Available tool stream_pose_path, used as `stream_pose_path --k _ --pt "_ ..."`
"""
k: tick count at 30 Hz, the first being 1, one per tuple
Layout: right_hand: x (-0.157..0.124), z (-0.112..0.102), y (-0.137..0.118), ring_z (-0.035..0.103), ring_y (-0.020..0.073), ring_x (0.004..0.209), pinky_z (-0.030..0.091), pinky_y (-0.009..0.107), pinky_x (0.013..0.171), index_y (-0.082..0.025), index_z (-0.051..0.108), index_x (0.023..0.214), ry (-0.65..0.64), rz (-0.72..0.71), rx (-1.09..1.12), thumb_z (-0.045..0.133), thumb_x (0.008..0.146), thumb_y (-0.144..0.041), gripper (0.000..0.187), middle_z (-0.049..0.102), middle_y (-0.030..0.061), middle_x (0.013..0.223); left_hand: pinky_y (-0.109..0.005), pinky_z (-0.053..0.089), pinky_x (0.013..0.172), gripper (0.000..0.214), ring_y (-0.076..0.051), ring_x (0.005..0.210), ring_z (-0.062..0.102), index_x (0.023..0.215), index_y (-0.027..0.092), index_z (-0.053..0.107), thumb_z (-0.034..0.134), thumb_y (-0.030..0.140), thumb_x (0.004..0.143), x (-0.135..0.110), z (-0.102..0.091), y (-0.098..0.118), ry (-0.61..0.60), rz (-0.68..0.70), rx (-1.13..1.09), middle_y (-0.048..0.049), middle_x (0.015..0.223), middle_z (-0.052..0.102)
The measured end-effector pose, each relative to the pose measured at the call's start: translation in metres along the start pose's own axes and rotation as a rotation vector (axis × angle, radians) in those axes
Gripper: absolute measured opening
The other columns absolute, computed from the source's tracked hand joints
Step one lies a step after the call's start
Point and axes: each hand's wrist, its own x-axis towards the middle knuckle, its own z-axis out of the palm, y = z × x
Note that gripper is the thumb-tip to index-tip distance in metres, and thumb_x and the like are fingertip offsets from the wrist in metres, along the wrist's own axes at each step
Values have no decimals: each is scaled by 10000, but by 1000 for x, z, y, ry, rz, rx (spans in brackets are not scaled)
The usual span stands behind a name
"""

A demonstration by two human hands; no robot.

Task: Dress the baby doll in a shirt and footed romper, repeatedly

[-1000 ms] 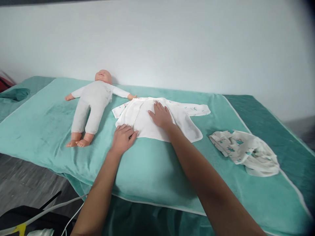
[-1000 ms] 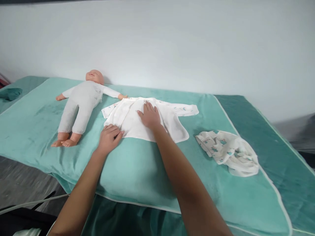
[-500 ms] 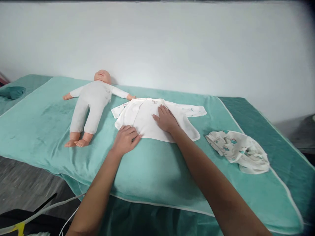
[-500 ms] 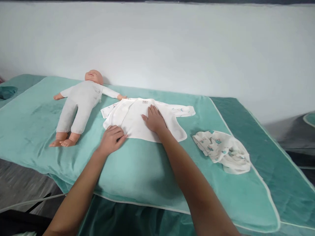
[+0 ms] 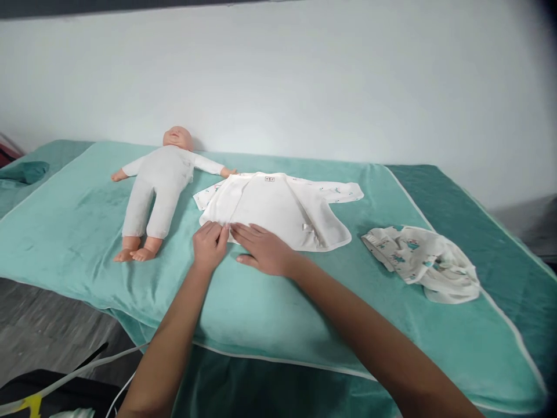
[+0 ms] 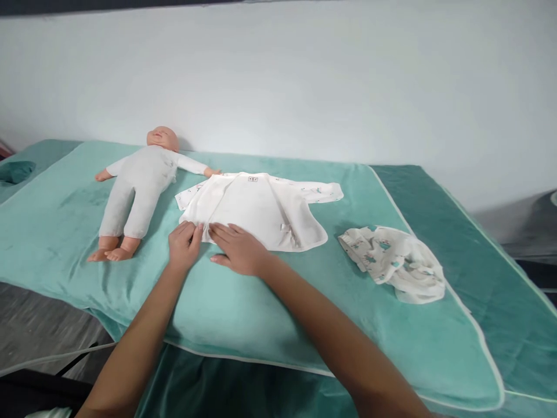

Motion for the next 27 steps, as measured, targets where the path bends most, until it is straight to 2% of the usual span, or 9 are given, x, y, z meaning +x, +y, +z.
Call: stream_pose_path --k 3,6,9,11,14,16,18,24,27 --pt "4 5 -14 337 289 1547 281 520 1270 -123 363 1586 19 -41 75 480 1013 -574 739 363 178 1651 -329 275 605 422 -144 569 364 626 224 324 501 244 1008 0 0 0 17 -35 -12 31 553 371" --pt "6 4 -18 417 262 1506 315 479 1265 -164 453 1540 64 -75 216 531 1007 -531 651 448 141 1611 -328 271 600 432 -140 564 358 619 223 311 493 264 1009 2 -1 1 20 -68 -9 30 550 365" --pt "5 -3 -17 591 209 1355 451 399 1176 -216 557 1460 134 8 390 499 1039 -453 487 625 79 1466 -326 261 589 445 -134 555 346 611 222 301 489 278 1010 3 -2 2 21 -82 2 33 543 350" --pt "4 -7 -14 630 197 1299 489 382 1132 -236 581 1436 204 101 426 462 1054 -432 446 671 59 1407 -323 257 579 452 -128 543 335 605 220 302 488 286 1012 3 -1 2 20 -95 7 37 537 346" --pt "2 -9 -8 493 231 1447 372 437 1231 -191 543 1474 271 254 280 430 1060 -424 488 565 94 1527 -317 253 565 462 -117 525 328 596 217 309 489 296 1014 1 0 1 20 -123 3 41 528 348" --pt "1 -8 -2 369 276 1530 286 489 1269 -130 490 1515 239 389 133 411 1060 -434 553 450 140 1611 -315 243 555 470 -113 515 312 592 216 299 495 297 1012 1 1 1 33 -132 3 45 522 332" --pt "-2 -6 6 299 307 1561 252 522 1273 -85 440 1544 173 498 20 372 1063 -459 613 363 165 1654 -314 234 547 477 -110 509 296 593 215 285 503 297 1009 2 1 1 47 -131 3 49 520 311" --pt "-19 -8 27 225 286 1589 200 504 1288 -44 337 1590 97 700 -109 304 1063 -502 699 248 167 1696 -315 239 541 475 -111 500 306 590 216 301 506 297 1011 2 2 -1 49 -135 -4 50 519 317" --pt "-31 -11 34 222 288 1589 213 489 1288 -24 325 1590 93 812 -116 321 1054 -499 715 241 173 1698 -315 289 568 443 -128 540 384 596 218 378 496 290 1016 2 0 -1 57 -118 -1 30 551 413"
